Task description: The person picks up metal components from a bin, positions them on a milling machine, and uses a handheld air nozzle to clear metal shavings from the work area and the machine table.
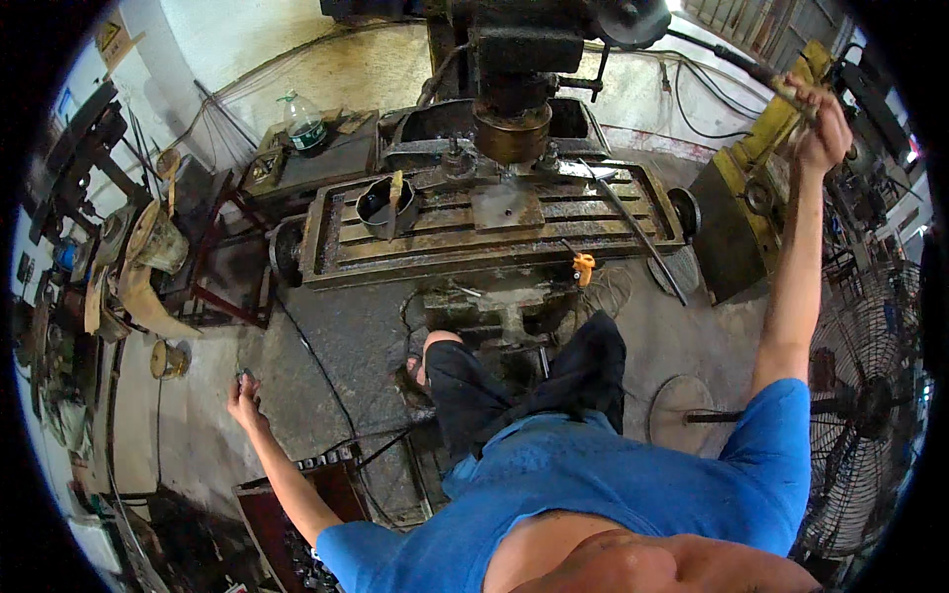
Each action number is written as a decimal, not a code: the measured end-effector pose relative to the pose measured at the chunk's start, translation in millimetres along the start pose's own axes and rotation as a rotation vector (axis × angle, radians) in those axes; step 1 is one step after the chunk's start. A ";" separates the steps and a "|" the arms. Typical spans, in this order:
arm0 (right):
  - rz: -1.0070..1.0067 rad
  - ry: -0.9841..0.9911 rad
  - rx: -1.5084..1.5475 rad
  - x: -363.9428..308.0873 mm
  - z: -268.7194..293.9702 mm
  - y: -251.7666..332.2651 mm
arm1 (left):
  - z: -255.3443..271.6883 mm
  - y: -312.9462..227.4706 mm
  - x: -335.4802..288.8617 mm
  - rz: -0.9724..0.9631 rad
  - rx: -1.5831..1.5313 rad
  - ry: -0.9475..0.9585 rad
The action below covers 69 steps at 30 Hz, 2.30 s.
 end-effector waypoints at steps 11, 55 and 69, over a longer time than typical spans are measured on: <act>-0.596 -0.176 -0.423 -125.0 -24.8 10.3 | 15.6 22.2 -25.0 0.063 -0.203 -0.040; -1.351 0.921 -0.480 -328.8 -246.9 -55.5 | -17.6 -18.7 -82.7 0.206 -0.486 0.083; -0.900 1.319 0.050 -326.0 -357.2 160.8 | -215.9 -48.4 -206.4 0.153 -0.489 0.534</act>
Point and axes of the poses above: each hand's wrist, its own x-axis towards the middle knuckle, its own z-axis out of the back of the hand, y = z × x, the point moved 9 cm from there along x, towards the middle knuckle, and after that the axes turned 8 degrees about x, right-handed, at the moved point
